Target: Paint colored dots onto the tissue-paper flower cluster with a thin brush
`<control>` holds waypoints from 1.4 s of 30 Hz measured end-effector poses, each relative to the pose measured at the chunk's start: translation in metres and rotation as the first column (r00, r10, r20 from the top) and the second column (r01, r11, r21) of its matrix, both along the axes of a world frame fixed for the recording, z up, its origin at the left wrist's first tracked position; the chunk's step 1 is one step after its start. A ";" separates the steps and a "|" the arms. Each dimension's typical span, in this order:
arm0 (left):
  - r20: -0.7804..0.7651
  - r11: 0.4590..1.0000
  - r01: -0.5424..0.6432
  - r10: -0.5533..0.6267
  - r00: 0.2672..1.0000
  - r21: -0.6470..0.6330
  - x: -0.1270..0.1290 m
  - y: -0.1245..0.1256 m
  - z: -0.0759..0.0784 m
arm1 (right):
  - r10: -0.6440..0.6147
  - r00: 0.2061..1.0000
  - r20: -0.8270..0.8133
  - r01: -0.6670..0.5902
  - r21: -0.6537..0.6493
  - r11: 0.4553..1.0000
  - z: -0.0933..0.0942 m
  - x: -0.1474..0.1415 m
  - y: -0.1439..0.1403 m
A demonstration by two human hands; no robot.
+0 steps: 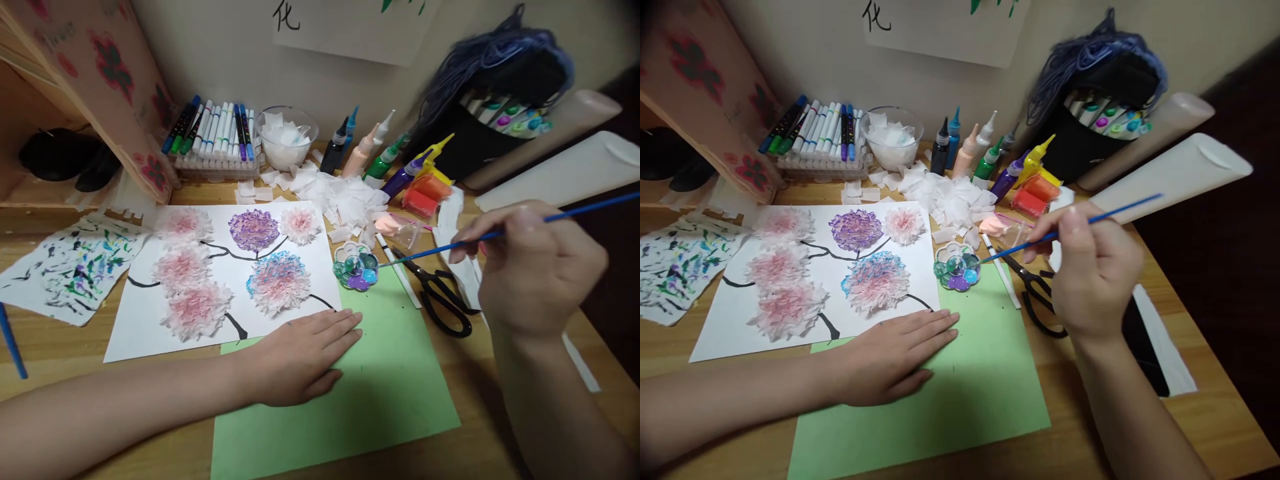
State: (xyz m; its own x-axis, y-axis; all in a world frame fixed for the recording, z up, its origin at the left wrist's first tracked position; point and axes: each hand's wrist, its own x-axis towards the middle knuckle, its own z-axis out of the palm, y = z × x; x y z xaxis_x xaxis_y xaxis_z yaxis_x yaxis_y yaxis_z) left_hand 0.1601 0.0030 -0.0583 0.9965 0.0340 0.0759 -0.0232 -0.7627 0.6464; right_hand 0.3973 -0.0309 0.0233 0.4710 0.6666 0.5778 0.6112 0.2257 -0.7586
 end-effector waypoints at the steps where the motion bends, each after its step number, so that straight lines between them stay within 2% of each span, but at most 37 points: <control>1: -0.001 1.000 -0.001 0.001 1.000 0.017 0.000 0.000 0.000 | 0.022 1.000 0.014 -0.021 -0.052 0.998 0.000 0.005 0.000; 5: -0.022 0.995 0.004 -0.002 1.000 0.102 0.001 -0.001 0.001 | 0.130 0.980 0.148 -0.094 -0.230 0.969 -0.010 0.012 0.001; 8: -0.024 0.991 0.004 -0.001 1.000 0.137 0.001 -0.001 0.003 | 0.184 0.945 0.268 -0.099 -0.302 0.948 -0.016 0.008 0.003; 14: -0.041 0.989 0.008 -0.002 0.999 0.145 0.002 -0.001 0.004 | 0.190 0.910 0.369 -0.107 -0.232 0.967 -0.015 0.006 0.005; 18: -0.038 0.992 0.007 -0.002 0.999 0.129 0.002 -0.001 0.005 | 0.205 0.869 0.450 -0.090 -0.264 0.960 -0.017 0.008 0.006; 24: -0.035 0.992 0.009 -0.005 0.999 0.128 0.001 -0.001 0.004 | 0.184 0.888 0.421 -0.101 -0.212 0.972 -0.017 0.007 0.005; 28: -0.027 0.991 0.006 -0.002 1.000 0.132 0.001 -0.001 0.004 | 0.204 0.858 0.471 -0.103 -0.231 0.967 -0.017 0.009 0.005; 31: -0.015 0.992 0.006 -0.004 1.000 0.126 0.002 0.000 0.003 | 0.164 0.892 0.422 -0.092 -0.185 0.978 -0.013 0.009 0.001; 34: -0.010 0.994 0.007 -0.006 1.000 0.110 0.002 -0.001 0.002 | 0.092 0.960 0.264 -0.069 -0.097 0.993 -0.006 -0.001 -0.005; 36: -0.001 0.997 0.001 -0.001 1.000 0.083 0.001 -0.001 0.002 | 0.136 0.989 0.065 -0.133 -0.059 0.989 -0.004 -0.012 -0.009; 38: 0.010 0.998 -0.005 0.005 1.000 0.056 0.001 -0.002 0.001 | 0.230 0.969 -0.088 -0.236 -0.062 0.970 -0.006 -0.022 -0.011; 40: 0.017 0.999 -0.006 0.005 1.000 0.037 0.001 -0.001 0.001 | 0.284 0.953 -0.100 -0.294 -0.103 0.950 -0.010 -0.030 -0.011; 42: 0.019 1.000 -0.004 0.004 1.000 0.023 0.001 -0.001 0.000 | 0.300 0.954 -0.028 -0.300 -0.164 0.940 -0.017 -0.035 -0.011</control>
State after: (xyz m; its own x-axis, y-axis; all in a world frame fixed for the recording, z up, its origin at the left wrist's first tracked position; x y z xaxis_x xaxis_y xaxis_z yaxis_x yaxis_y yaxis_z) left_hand 0.1614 0.0020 -0.0579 0.9948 0.0358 0.0958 -0.0325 -0.7773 0.6282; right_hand 0.3620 -0.0420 0.0066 0.2359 0.8629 0.4469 0.5327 0.2699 -0.8021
